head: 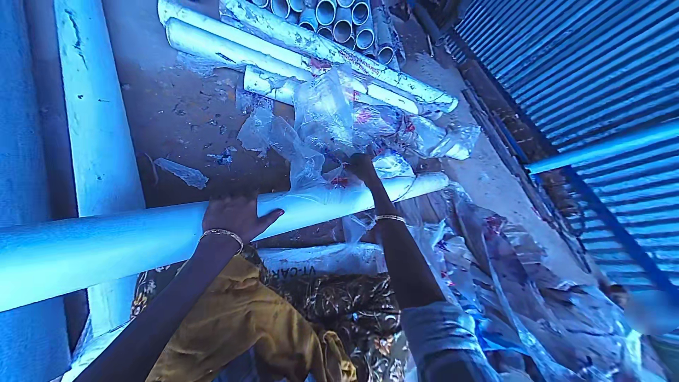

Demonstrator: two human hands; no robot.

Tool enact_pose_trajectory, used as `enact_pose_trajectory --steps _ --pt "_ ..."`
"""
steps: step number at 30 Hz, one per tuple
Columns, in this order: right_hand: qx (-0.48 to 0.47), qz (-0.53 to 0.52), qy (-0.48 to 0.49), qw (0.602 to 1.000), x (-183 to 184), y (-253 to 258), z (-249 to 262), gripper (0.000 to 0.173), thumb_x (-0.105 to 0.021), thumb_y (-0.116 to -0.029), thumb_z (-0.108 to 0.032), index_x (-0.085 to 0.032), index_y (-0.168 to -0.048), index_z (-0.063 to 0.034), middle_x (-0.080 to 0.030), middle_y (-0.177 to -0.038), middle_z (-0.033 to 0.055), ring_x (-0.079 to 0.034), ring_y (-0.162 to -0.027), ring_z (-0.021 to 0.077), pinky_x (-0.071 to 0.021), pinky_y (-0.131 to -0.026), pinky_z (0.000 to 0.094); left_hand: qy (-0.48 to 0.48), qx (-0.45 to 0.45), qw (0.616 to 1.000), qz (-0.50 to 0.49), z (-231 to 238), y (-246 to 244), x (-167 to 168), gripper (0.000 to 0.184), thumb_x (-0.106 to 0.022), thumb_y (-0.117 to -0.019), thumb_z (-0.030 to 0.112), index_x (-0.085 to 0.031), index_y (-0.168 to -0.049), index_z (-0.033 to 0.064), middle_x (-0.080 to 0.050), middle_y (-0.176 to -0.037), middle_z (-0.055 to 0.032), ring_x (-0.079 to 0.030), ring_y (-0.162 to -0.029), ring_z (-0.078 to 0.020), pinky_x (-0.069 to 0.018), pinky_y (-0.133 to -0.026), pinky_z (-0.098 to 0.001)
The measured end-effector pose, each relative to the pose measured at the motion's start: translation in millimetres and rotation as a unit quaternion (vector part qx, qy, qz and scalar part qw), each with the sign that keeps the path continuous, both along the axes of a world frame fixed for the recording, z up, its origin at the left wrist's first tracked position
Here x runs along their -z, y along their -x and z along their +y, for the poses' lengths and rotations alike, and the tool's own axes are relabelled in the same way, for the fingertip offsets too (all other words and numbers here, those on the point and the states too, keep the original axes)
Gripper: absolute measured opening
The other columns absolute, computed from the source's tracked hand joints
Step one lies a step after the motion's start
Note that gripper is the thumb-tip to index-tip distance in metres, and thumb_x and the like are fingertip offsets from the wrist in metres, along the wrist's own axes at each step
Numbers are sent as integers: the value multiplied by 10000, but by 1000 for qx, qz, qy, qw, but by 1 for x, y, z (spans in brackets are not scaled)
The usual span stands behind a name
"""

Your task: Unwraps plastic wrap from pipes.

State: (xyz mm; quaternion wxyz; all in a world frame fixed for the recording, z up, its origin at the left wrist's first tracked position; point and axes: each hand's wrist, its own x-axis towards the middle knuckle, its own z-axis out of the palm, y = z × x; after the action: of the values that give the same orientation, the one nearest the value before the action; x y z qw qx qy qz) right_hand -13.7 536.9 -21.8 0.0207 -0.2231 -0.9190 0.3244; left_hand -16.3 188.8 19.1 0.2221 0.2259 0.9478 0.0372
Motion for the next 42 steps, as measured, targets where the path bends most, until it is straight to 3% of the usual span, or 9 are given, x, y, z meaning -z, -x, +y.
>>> enact_pose_trajectory --steps 3,6,9,12,15,19,26,32,42 --pt "-129 122 257 950 -50 -34 5 457 -619 -893 6 -488 -1329 -30 -673 -1243 116 -677 -1051 160 -555 -878 307 -3 -4 1000 7 -6 -2 3 892 -467 -944 758 -574 -1384 -11 -630 -1287 -309 -549 -1292 -474 -374 -1093 -595" --pt "-126 248 409 869 -86 -56 2 275 -607 -928 -103 -605 -1200 -137 -753 -1153 60 -734 -1072 212 -600 -952 395 -10 -7 1000 7 -5 -3 4 880 -474 -941 760 -605 -1323 -22 -674 -1195 -297 -586 -1246 -467 -393 -1073 -588" --pt "-103 144 229 957 -75 -85 -35 194 -503 -1024 -23 -690 -1068 3 -753 -1014 86 -731 -948 145 -597 -899 306 -7 -8 1000 -1 -5 -4 0 884 -466 -949 753 -586 -1354 -23 -658 -1243 -295 -562 -1282 -463 -368 -1101 -586" --pt "-122 -2 5 992 -40 -82 -64 413 -685 -980 -135 -618 -1289 131 -658 -1232 305 -639 -1157 378 -478 -1040 473 -12 -2 1000 9 -5 -7 -1 881 -475 -956 738 -575 -1357 -40 -652 -1239 -311 -568 -1270 -473 -372 -1087 -596" --pt "-123 4 -46 991 -23 -74 -83 354 -711 -950 -115 -667 -1191 140 -666 -1143 332 -626 -1083 454 -445 -1005 571 -12 -2 1000 3 -6 -9 -3 884 -467 -960 737 -568 -1370 -39 -645 -1257 -313 -562 -1283 -469 -360 -1101 -593" --pt "-93 113 -33 989 -4 -83 -98 288 -592 -982 -8 -631 -1200 176 -663 -1178 344 -639 -1153 443 -465 -1047 526 0 -12 1000 -17 -4 -2 -6 872 -454 -958 748 -590 -1349 -19 -646 -1265 -288 -566 -1283 -445 -391 -1081 -570" --pt "-143 261 -345 890 35 -65 -105 443 -543 -950 -297 -635 -666 30 -562 -524 153 -623 -487 343 -460 -456 470 -13 -11 1000 -5 -4 -5 -1 909 -469 -942 761 -575 -1338 -50 -637 -1251 -308 -560 -1278 -458 -366 -1096 -582" --pt "-95 63 -244 963 5 -18 -91 459 -474 -1072 -234 -676 -805 80 -668 -734 264 -690 -774 477 -488 -693 628 -38 -2 999 25 -2 -14 2 985 -504 -901 787 -532 -1405 -58 -582 -1329 -359 -522 -1315 -509 -361 -1107 -605" --pt "-35 -125 -239 962 8 50 -61 549 -346 -1121 -338 -692 -986 66 -705 -1078 277 -664 -1110 439 -480 -884 609 -138 2 973 184 2 -23 37 954 -582 -836 790 -670 -1252 -65 -664 -1127 -377 -635 -1112 -555 -472 -951 -645"
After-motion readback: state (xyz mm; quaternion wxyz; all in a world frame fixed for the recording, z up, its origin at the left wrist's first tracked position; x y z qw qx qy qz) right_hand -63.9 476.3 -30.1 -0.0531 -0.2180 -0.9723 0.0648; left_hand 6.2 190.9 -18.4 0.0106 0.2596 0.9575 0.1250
